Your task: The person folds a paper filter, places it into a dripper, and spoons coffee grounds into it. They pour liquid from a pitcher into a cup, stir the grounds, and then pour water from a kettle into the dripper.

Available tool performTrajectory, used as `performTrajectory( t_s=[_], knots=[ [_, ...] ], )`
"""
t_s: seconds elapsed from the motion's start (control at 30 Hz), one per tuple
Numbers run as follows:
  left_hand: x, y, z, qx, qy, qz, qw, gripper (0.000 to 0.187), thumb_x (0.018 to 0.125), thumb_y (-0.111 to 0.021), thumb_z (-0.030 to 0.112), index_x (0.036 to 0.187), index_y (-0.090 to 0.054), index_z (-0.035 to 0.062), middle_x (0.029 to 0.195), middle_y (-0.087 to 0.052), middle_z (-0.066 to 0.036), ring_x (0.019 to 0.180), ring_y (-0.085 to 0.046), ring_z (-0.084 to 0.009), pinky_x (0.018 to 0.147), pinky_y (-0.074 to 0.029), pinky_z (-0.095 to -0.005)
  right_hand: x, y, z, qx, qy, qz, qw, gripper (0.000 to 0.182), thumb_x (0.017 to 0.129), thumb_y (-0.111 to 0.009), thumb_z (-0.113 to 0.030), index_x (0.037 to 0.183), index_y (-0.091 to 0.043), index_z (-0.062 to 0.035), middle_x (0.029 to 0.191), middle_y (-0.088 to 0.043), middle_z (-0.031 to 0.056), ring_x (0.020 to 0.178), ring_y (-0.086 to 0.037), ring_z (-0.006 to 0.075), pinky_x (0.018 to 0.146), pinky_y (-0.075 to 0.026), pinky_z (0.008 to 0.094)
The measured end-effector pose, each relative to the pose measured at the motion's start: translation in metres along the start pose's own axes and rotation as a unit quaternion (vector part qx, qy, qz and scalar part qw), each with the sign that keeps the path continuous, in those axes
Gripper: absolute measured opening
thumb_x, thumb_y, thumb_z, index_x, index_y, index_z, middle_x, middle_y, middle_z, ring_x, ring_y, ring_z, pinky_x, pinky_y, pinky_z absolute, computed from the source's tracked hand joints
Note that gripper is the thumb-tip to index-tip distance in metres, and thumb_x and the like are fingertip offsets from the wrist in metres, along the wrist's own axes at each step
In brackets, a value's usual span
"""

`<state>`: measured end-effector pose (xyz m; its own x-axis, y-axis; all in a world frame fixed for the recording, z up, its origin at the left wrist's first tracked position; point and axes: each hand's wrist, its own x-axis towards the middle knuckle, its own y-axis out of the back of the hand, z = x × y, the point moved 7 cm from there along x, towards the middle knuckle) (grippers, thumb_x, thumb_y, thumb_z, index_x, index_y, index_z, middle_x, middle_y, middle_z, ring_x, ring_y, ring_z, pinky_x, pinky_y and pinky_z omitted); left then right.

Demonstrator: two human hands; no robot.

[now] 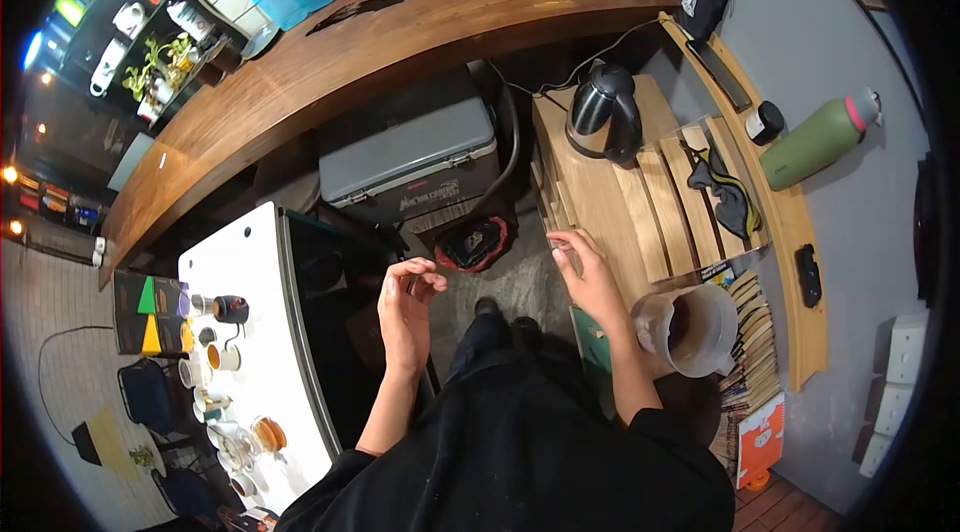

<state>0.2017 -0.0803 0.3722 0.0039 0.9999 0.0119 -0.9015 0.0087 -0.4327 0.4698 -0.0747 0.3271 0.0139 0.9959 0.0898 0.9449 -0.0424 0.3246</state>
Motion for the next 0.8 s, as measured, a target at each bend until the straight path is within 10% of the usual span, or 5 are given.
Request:
performTrajectory(
  t_s=[0.53, 0.8],
  knots=[
    [0.219, -0.054, -0.117, 0.024, 0.187, -0.221, 0.957, 0.031, 0.109, -0.041, 0.029, 0.109, -0.059, 0.003, 0.095, -0.061, -0.003, 0.084, -0.057, -0.0093, 0.076, -0.044, -0.0237, 0.23, 0.172, 0.06, -0.174, -0.055, 0.205, 0.962, 0.034, 0.091, -0.067, -0.002, 0.124, -0.067, -0.0112, 0.114, -0.054, 0.0083, 0.095, -0.062, 0.0196, 0.087, -0.049, 0.0298],
    [0.248, -0.066, -0.162, 0.049, 0.242, -0.25, 0.936, 0.031, 0.108, -0.043, 0.028, 0.106, -0.06, 0.0028, 0.095, -0.061, -0.002, 0.083, -0.057, -0.0094, 0.073, -0.043, -0.0241, 0.285, 0.175, 0.079, -0.346, -0.007, 0.018, 0.938, 0.038, 0.082, -0.077, -0.011, 0.119, -0.069, -0.0156, 0.121, -0.047, 0.0116, 0.116, -0.053, 0.0328, 0.101, -0.044, 0.0399]
  ],
)
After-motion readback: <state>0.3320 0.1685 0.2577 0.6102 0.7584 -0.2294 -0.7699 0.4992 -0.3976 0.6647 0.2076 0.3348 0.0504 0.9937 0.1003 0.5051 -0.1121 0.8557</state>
